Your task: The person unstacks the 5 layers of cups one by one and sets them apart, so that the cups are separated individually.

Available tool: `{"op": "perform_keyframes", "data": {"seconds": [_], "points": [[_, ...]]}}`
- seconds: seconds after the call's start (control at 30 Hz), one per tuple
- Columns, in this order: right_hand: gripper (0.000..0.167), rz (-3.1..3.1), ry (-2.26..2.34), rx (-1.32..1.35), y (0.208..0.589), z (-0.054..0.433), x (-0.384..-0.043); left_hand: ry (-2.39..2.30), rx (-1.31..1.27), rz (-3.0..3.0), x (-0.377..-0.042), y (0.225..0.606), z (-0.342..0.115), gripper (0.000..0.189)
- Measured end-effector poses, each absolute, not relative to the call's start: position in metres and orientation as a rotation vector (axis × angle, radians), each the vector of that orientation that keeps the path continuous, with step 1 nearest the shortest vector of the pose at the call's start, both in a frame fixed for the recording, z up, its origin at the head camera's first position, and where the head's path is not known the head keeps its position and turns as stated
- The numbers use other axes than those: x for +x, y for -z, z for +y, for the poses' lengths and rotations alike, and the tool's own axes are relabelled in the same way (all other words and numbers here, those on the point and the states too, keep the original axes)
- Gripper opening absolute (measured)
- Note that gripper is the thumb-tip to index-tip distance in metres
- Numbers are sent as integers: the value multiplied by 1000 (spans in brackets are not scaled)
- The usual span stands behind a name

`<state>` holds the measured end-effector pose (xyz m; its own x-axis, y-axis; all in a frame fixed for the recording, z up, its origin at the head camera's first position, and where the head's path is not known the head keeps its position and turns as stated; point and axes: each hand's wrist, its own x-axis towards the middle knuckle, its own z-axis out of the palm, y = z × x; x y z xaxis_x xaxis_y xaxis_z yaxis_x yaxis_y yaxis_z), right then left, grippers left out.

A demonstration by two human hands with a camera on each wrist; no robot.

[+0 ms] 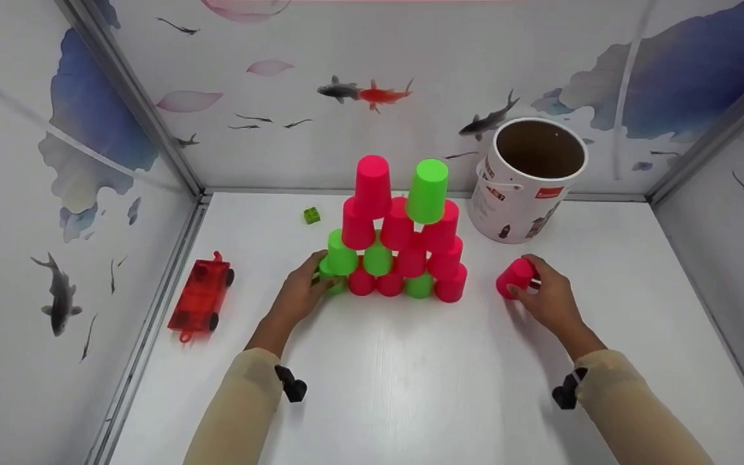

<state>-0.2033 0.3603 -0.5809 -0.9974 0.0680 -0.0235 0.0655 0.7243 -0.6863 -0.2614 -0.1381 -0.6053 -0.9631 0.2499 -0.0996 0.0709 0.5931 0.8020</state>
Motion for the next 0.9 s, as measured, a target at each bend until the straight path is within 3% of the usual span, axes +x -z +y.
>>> {"op": "perform_keyframes", "data": {"seconds": [0.9], "points": [[78,-2921,-1161,-76,594,366,-198,-1345,251,2640,-262,604,-135,75]]}}
